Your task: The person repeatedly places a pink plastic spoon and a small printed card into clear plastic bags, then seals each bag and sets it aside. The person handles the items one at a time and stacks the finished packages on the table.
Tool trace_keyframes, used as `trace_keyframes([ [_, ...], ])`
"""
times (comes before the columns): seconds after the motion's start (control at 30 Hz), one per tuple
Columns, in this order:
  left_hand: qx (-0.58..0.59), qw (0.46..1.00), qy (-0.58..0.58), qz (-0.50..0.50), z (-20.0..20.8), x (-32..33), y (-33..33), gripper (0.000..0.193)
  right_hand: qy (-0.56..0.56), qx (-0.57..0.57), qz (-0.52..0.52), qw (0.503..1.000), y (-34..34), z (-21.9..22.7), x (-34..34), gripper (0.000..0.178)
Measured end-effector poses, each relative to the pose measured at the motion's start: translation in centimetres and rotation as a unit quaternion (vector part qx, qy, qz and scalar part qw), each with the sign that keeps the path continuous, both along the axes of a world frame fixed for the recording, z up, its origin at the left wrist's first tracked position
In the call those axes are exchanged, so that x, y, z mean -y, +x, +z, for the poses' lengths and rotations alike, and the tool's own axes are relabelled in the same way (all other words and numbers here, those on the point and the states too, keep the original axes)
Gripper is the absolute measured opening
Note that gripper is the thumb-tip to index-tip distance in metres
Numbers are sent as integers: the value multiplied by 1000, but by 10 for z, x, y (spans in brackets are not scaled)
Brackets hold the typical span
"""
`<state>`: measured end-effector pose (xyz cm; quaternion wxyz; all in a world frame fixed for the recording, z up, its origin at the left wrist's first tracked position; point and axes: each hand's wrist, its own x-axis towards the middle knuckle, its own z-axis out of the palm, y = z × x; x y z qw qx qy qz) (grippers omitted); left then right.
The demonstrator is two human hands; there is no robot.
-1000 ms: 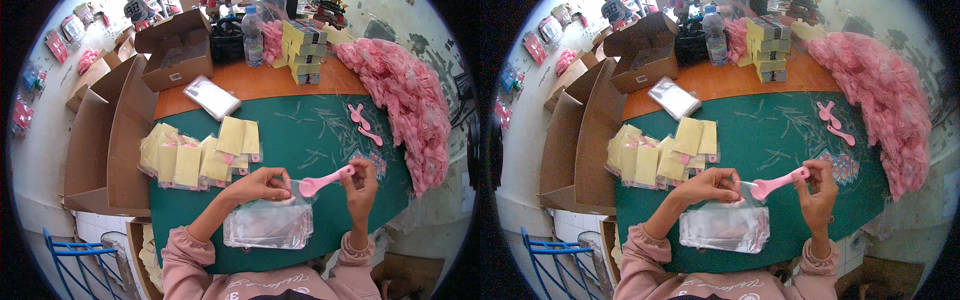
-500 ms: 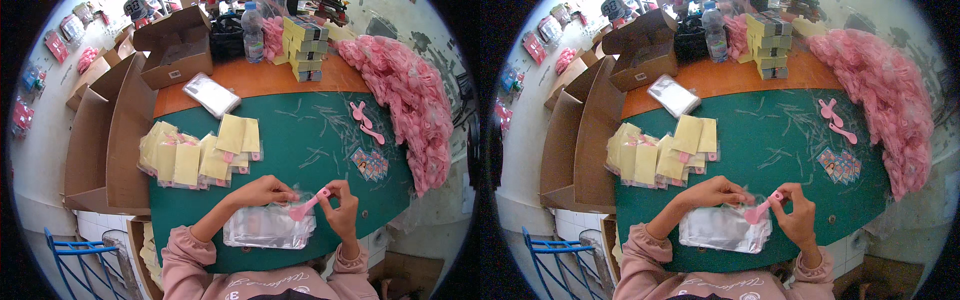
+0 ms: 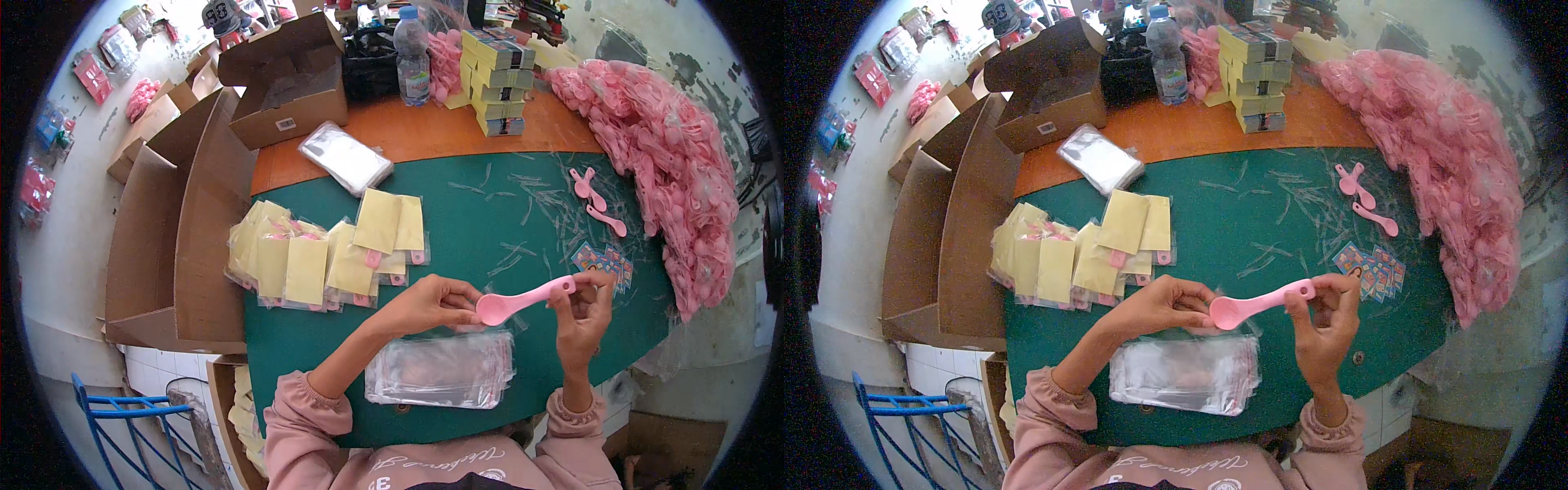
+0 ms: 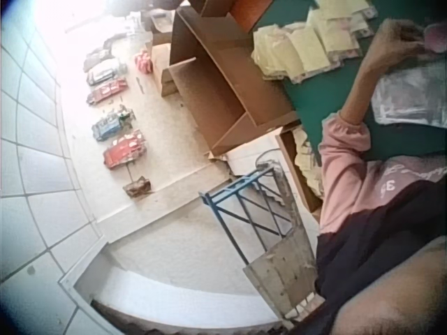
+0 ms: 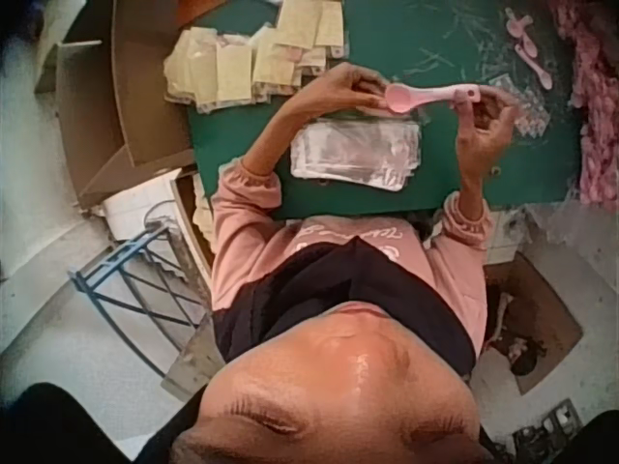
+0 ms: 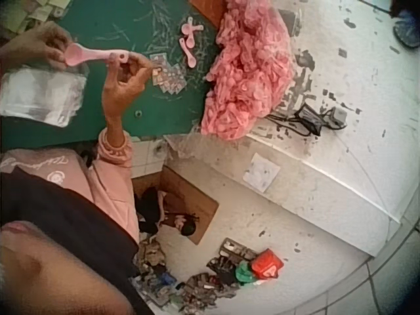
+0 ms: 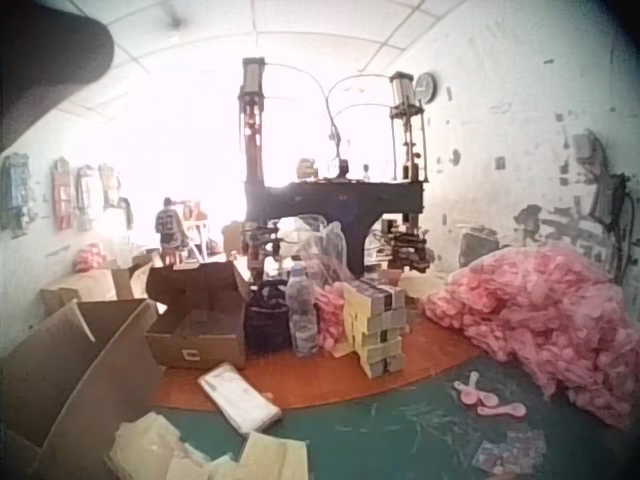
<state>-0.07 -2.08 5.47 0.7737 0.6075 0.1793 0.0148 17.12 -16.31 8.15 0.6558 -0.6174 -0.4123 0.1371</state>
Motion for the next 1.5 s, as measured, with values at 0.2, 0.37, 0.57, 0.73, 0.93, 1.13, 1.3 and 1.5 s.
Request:
trace_keyframes([
  [0.2, 54, 998, -8, 20, -1, 2, 3, 32, -37, 29, 77, 996, -6, 3, -9, 26],
  [0.37, 100, 993, -3, 69, 15, 8, 7, 32, -65, 8, 107, 992, -5, 5, -17, 22],
  [0.57, 34, 993, 111, 1, 13, -5, 3, 29, -60, 1, 138, 989, -5, 9, -17, 28],
  [0.73, 47, 992, 102, 63, 12, -5, 4, 30, -66, 230, 256, 937, -3, 8, -24, 56],
  [0.93, 125, 985, 59, 106, 17, -15, -4, 31, -276, 220, -18, 935, 106, -5, -1, 37],
  [1.13, 87, 990, -23, 109, 5, -26, 0, 34, -331, 290, -110, 891, 183, -65, 35, 30],
  [1.3, 93, 985, -10, 144, -8, -29, 5, 29, -379, 163, -128, 902, 195, -54, 36, 24],
  [1.5, 93, 985, 25, 140, -3, -29, 9, 27, -309, 444, -200, 817, 197, 0, 40, 21],
])
